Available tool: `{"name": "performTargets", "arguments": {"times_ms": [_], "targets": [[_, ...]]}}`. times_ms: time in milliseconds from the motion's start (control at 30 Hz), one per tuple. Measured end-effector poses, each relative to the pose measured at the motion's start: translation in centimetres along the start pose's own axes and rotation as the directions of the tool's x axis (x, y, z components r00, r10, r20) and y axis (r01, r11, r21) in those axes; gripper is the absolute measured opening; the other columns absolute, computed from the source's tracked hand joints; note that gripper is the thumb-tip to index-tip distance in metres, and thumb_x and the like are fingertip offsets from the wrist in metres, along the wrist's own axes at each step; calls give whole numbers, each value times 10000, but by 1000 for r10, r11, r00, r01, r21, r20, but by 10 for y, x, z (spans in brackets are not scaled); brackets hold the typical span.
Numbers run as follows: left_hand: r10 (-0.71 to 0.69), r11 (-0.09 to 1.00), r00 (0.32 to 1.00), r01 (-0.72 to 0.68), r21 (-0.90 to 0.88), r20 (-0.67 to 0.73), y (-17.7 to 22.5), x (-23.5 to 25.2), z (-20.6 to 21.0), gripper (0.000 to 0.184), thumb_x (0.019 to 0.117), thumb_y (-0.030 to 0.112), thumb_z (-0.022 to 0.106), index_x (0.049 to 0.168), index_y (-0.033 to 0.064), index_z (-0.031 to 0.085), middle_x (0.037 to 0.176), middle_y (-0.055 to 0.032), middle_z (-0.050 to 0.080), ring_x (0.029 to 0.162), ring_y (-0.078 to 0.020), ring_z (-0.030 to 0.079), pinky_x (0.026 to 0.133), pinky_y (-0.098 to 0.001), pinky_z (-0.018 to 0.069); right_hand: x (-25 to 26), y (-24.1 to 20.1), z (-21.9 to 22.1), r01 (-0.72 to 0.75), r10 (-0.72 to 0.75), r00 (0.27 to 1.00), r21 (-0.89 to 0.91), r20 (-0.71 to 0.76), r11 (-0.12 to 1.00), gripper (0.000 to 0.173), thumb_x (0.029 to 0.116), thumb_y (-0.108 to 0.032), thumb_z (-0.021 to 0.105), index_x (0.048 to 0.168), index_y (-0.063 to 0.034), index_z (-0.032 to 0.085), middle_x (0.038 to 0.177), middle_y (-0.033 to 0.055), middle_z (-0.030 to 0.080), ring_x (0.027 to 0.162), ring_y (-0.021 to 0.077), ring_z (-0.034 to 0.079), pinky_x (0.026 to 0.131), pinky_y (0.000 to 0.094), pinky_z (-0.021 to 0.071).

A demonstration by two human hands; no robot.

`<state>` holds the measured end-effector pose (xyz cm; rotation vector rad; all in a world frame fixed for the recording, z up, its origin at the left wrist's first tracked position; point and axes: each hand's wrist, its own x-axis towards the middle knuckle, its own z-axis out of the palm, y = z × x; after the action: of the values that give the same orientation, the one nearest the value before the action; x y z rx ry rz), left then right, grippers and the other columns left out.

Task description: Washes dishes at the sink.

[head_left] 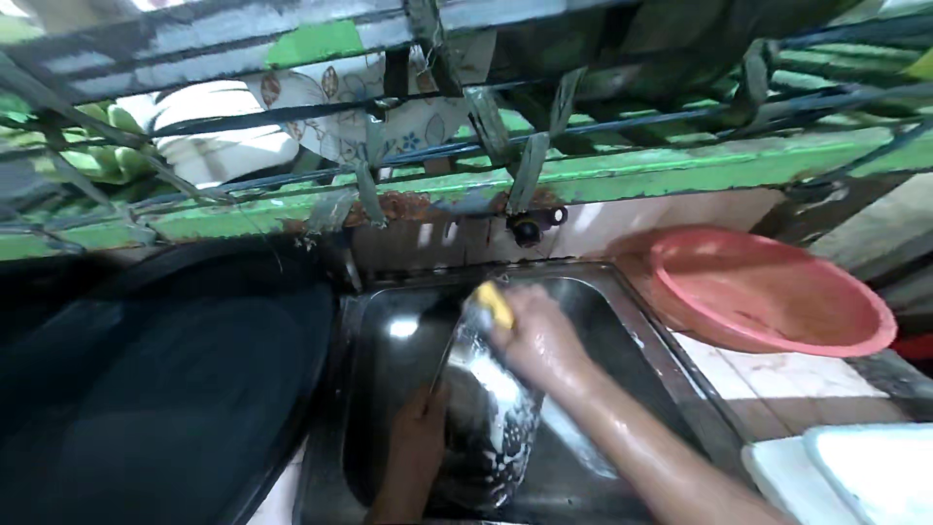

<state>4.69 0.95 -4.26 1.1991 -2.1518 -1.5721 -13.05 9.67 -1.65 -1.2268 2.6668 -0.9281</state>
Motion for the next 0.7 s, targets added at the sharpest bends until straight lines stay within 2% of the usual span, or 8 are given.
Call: {"name": "performTargets", "arguments": {"times_ms": [67, 133, 233, 333, 467, 533, 600, 700], "targets": [[-3, 1000, 1000, 3, -4, 6, 3, 3, -1, 368, 1088, 202, 463, 1355, -12, 598, 1084, -152, 683, 938, -174, 657, 859, -368, 548, -37, -21, 20, 306, -309, 951, -73, -22, 949, 304, 853, -257, 761, 1106, -92, 728, 1083, 131, 715, 1059, 358, 671, 904, 570, 546], [3, 1000, 1000, -3, -7, 9, -2, -2, -5, 376, 1084, 162, 461, 1386, -40, 559, 1183, -194, 667, 1041, -209, 654, 936, -385, 532, -41, -20, 26, 390, -393, 918, -50, -53, 919, 342, 816, -231, 776, 1132, -106, 735, 1103, 114, 726, 1070, 347, 682, 900, 568, 553], [-6, 998, 1000, 6, 56, 8, -30, -24, -15, 395, 1087, 213, 473, 1315, -81, 606, 1143, -238, 675, 1050, -279, 650, 959, -454, 511, 4, 3, 6, 21, -27, 998, 100, 59, 995, 358, 907, -233, 767, 1179, -5, 716, 1236, 218, 673, 1220, 417, 593, 1038, 608, 459], [-2, 998, 997, -2, 58, 73, -62, -45, -35, 403, 1080, 198, 461, 1294, -116, 594, 1149, -260, 664, 1080, -287, 636, 991, -468, 494, 40, 22, -6, -312, 290, 949, 240, 124, 919, 442, 939, -267, 765, 1276, -4, 654, 1339, 218, 617, 1254, 401, 574, 1048, 618, 441], [-60, 997, 976, 70, -43, 209, -27, -27, -68, 500, 976, 199, 657, 1399, -37, 532, 1218, -193, 658, 1075, -240, 651, 964, -447, 531, 1, -15, 12, 113, -113, 994, 97, -3, 989, 385, 902, -256, 740, 1203, -19, 702, 1223, 190, 681, 1195, 381, 616, 1028, 567, 490], [-77, 995, 977, 87, -43, 198, 8, -8, -74, 497, 981, 208, 660, 1445, 77, 541, 1298, -126, 648, 1123, -194, 650, 968, -405, 542, -29, -33, 31, 341, -337, 939, 51, -63, 939, 392, 865, -256, 746, 1203, -62, 699, 1163, 167, 707, 1128, 387, 658, 972, 578, 531], [-81, 994, 982, 68, 83, 173, 19, -2, -68, 390, 1026, 193, 595, 1391, 56, 593, 1242, -150, 666, 1097, -226, 647, 960, -431, 522, -46, -28, 51, 520, -502, 843, 54, -193, 853, 430, 794, -229, 795, 1197, -107, 709, 1147, 140, 715, 1078, 363, 683, 900, 570, 568], [-26, 994, 999, 21, 103, 46, -3, -20, -60, 362, 1047, 236, 573, 1268, -36, 665, 1105, -201, 704, 1006, -248, 664, 928, -453, 522, -30, 0, 58, 383, -336, 915, 213, -225, 899, 430, 821, -203, 754, 1204, -13, 698, 1195, 208, 701, 1153, 401, 654, 994, 572, 523]]}}
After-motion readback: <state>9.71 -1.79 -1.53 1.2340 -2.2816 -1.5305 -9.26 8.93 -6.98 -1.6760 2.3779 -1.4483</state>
